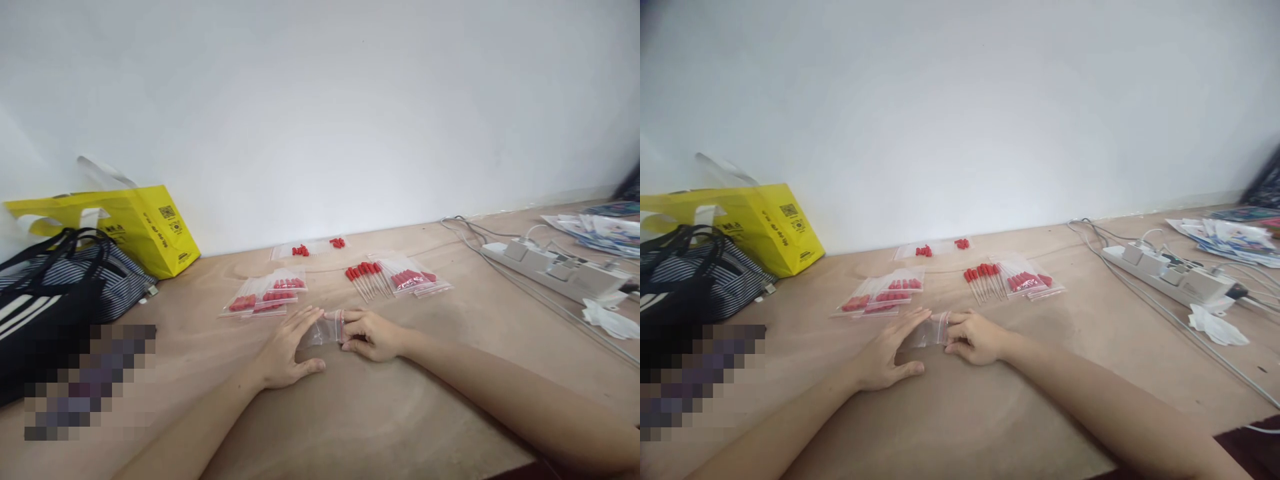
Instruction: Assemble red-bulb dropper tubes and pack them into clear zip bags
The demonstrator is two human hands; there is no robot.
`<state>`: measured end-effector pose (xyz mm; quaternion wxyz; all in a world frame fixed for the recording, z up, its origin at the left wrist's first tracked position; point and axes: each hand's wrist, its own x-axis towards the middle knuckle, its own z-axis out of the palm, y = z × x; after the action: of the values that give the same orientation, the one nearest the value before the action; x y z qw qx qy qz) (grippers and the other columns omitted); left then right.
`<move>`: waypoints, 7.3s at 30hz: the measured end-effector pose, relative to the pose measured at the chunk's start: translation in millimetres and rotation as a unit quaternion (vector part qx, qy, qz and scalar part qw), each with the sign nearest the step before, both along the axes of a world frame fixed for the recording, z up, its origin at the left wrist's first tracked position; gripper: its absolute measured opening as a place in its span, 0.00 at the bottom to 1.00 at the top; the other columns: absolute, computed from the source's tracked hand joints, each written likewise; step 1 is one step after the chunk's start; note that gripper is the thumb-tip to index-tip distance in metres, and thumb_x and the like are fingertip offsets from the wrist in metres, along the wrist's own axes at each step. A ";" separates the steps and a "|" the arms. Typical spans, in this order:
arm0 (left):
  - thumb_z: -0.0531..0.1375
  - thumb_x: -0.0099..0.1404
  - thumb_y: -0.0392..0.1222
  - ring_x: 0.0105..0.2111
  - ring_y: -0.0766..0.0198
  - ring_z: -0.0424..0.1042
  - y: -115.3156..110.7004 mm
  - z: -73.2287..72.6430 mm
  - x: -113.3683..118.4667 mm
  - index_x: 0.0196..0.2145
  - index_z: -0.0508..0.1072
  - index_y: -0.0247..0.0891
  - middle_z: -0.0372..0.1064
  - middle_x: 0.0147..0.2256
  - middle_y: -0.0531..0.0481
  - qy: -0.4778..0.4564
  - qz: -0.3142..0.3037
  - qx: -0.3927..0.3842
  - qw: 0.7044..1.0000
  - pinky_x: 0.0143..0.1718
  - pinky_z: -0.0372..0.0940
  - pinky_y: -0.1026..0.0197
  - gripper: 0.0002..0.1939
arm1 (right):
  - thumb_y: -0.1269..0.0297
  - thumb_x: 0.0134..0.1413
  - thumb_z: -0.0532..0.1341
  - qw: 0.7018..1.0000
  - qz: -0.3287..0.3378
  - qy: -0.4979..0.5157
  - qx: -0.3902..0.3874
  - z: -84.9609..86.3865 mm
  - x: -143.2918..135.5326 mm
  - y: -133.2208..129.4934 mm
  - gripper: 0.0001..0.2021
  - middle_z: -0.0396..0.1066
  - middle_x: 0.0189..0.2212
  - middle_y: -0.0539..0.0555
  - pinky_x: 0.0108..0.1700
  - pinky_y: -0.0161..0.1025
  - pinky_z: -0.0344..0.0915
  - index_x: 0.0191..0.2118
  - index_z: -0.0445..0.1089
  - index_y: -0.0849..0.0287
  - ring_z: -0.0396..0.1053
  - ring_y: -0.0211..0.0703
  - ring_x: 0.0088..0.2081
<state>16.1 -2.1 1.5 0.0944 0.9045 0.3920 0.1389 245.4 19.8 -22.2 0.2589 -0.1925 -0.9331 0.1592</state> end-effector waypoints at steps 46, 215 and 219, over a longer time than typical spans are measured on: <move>0.47 0.62 0.52 0.54 0.51 0.53 -10.2 -23.3 12.8 0.55 0.52 0.38 0.55 0.54 0.43 -0.016 0.145 -0.018 0.989 0.52 0.49 0.48 0.26 | 0.56 0.43 0.57 0.692 -0.385 0.509 -0.338 -3.9 18.9 22.2 0.13 0.63 0.22 0.47 0.22 0.33 0.59 0.33 0.55 0.56 0.61 0.33 0.20; 0.51 0.60 0.51 0.56 0.57 0.51 -11.0 -2.6 0.2 0.54 0.55 0.41 0.53 0.56 0.48 -0.011 0.054 -0.082 0.995 0.55 0.50 0.52 0.26 | 0.68 0.47 0.54 0.863 -0.482 -0.029 -0.147 34.8 14.4 74.4 0.22 0.68 0.30 0.57 0.32 0.32 0.59 0.50 0.54 0.67 0.66 0.42 0.32; 0.51 0.60 0.51 0.56 0.57 0.50 -10.9 -4.0 -1.1 0.55 0.54 0.39 0.52 0.56 0.48 -0.006 0.053 -0.078 0.996 0.56 0.49 0.53 0.27 | 0.67 0.52 0.49 0.906 -0.395 0.059 -0.141 37.2 28.8 49.2 0.28 0.64 0.27 0.53 0.31 0.33 0.61 0.56 0.38 0.70 0.65 0.39 0.27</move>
<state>15.0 -13.1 -2.5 0.1592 0.8718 0.4480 0.1183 274.1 68.9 15.0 0.3254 -0.5704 -0.7312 0.1850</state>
